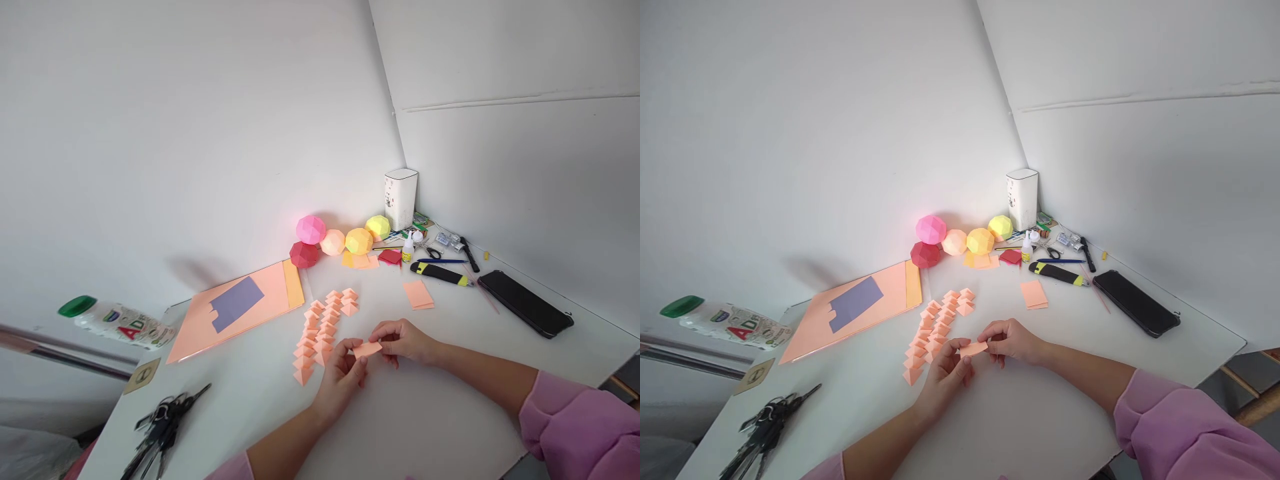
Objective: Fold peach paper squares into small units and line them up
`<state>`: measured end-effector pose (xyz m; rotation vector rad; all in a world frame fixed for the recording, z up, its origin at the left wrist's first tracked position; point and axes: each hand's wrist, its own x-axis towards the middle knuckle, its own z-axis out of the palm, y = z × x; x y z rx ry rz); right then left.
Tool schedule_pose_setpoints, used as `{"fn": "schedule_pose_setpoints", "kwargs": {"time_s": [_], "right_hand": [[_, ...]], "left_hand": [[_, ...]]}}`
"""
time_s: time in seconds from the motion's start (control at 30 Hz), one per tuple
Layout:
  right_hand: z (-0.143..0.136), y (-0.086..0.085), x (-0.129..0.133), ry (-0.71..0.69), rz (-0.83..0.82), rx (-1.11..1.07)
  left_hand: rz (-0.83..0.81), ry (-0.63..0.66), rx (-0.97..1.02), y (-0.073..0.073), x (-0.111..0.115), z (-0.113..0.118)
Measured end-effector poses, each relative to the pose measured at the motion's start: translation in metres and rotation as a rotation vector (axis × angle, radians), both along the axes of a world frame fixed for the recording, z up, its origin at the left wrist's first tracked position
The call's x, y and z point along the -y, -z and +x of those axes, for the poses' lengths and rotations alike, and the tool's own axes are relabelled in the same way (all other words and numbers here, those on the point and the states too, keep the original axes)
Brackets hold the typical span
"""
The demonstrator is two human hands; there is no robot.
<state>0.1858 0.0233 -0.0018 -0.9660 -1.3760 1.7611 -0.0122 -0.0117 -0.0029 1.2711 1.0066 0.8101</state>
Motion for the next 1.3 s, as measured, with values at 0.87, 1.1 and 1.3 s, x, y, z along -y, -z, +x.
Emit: {"fn": "schedule_pose_setpoints", "kwargs": {"time_s": [0.87,1.1,1.3], "right_hand": [[0.0023,0.002,0.0005,-0.049,-0.058,0.028],[0.0035,0.0032,0.001,-0.091,-0.044,0.059],[0.0029,0.0015,0.0006,-0.106,-0.033,0.047]], "left_hand": [[-0.058,-0.019,-0.002,-0.0014,0.0011,0.0021],[-0.079,-0.051,0.025,-0.0032,0.0005,0.0047],[-0.081,-0.056,0.046,-0.005,0.0,0.0063]]}}
